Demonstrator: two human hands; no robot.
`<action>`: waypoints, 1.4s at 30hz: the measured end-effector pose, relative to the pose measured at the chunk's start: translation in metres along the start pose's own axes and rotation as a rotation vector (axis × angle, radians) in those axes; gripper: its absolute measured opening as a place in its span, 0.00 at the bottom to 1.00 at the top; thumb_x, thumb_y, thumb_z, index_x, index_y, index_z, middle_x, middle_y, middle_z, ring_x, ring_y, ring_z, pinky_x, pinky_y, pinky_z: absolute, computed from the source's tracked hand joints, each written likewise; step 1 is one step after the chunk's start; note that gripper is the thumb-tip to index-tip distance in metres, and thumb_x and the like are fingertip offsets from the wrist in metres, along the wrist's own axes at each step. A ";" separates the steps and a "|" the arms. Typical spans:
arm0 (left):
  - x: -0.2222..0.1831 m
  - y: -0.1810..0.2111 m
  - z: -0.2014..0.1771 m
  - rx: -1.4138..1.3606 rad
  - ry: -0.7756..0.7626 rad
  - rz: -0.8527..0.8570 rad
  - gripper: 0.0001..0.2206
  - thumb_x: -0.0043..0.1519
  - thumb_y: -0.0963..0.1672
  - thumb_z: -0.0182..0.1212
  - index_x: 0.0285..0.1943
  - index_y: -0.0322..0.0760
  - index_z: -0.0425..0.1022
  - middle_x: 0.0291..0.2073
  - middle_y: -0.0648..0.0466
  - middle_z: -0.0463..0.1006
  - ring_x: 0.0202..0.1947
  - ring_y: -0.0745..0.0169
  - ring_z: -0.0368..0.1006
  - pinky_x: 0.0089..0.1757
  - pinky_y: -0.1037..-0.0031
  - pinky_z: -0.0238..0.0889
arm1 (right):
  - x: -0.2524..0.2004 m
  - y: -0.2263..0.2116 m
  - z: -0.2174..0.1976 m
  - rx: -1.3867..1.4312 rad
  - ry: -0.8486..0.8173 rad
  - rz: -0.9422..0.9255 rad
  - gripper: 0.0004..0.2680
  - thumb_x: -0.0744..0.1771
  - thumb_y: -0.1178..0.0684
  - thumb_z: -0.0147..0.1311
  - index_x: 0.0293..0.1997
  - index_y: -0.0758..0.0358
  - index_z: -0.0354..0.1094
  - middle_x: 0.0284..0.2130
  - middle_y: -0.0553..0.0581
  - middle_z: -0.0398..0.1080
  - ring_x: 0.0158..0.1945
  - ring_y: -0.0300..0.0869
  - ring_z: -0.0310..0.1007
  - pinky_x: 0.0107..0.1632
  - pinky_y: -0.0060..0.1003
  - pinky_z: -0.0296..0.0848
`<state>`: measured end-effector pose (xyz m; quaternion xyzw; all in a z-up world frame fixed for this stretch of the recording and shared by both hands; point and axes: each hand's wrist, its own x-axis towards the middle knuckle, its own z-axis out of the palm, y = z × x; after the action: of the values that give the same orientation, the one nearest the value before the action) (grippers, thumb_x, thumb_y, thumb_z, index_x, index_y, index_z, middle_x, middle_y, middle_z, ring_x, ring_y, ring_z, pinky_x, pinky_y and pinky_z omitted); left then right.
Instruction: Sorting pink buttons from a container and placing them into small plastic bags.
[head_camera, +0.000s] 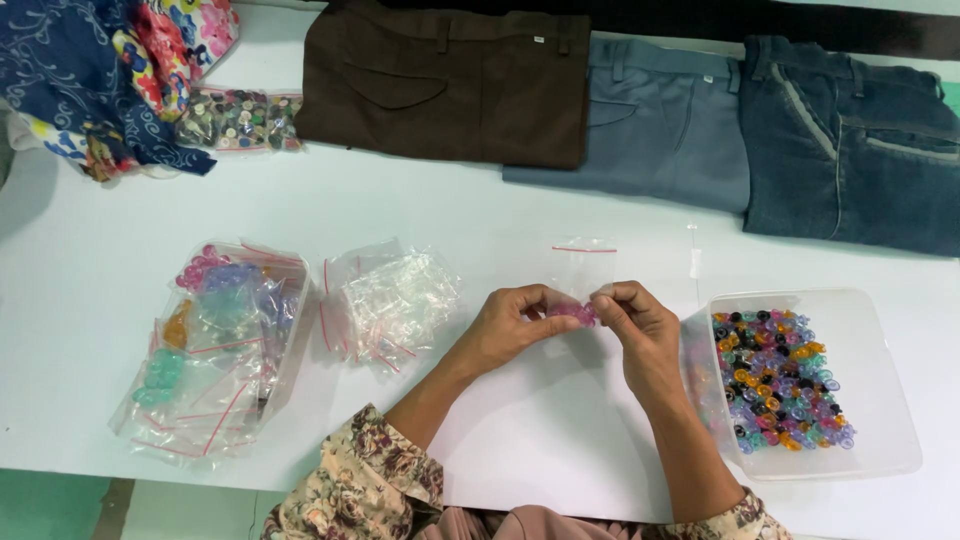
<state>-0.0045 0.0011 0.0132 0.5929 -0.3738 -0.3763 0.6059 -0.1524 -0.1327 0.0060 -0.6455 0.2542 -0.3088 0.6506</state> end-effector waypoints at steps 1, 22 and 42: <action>0.000 -0.002 0.000 0.001 0.001 0.002 0.12 0.59 0.48 0.74 0.43 0.37 0.83 0.31 0.56 0.83 0.37 0.70 0.74 0.42 0.78 0.68 | 0.000 0.000 0.000 0.000 -0.002 -0.002 0.03 0.69 0.60 0.58 0.40 0.71 0.74 0.32 0.56 0.69 0.36 0.37 0.65 0.44 0.32 0.69; 0.001 -0.009 0.001 0.113 0.002 0.050 0.12 0.60 0.48 0.73 0.43 0.36 0.83 0.37 0.51 0.85 0.39 0.64 0.78 0.42 0.76 0.70 | 0.001 -0.005 0.000 -0.049 -0.034 -0.033 0.03 0.65 0.62 0.64 0.38 0.70 0.79 0.29 0.56 0.67 0.35 0.35 0.67 0.43 0.32 0.73; -0.001 0.000 0.005 0.145 0.086 0.097 0.05 0.62 0.46 0.66 0.44 0.49 0.83 0.37 0.62 0.78 0.40 0.69 0.72 0.44 0.75 0.61 | 0.000 -0.002 -0.004 0.013 -0.038 0.056 0.04 0.64 0.60 0.63 0.39 0.66 0.80 0.34 0.55 0.77 0.41 0.42 0.75 0.48 0.35 0.75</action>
<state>-0.0099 0.0001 0.0133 0.6322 -0.4020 -0.2928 0.5941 -0.1559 -0.1351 0.0079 -0.6396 0.2578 -0.2795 0.6681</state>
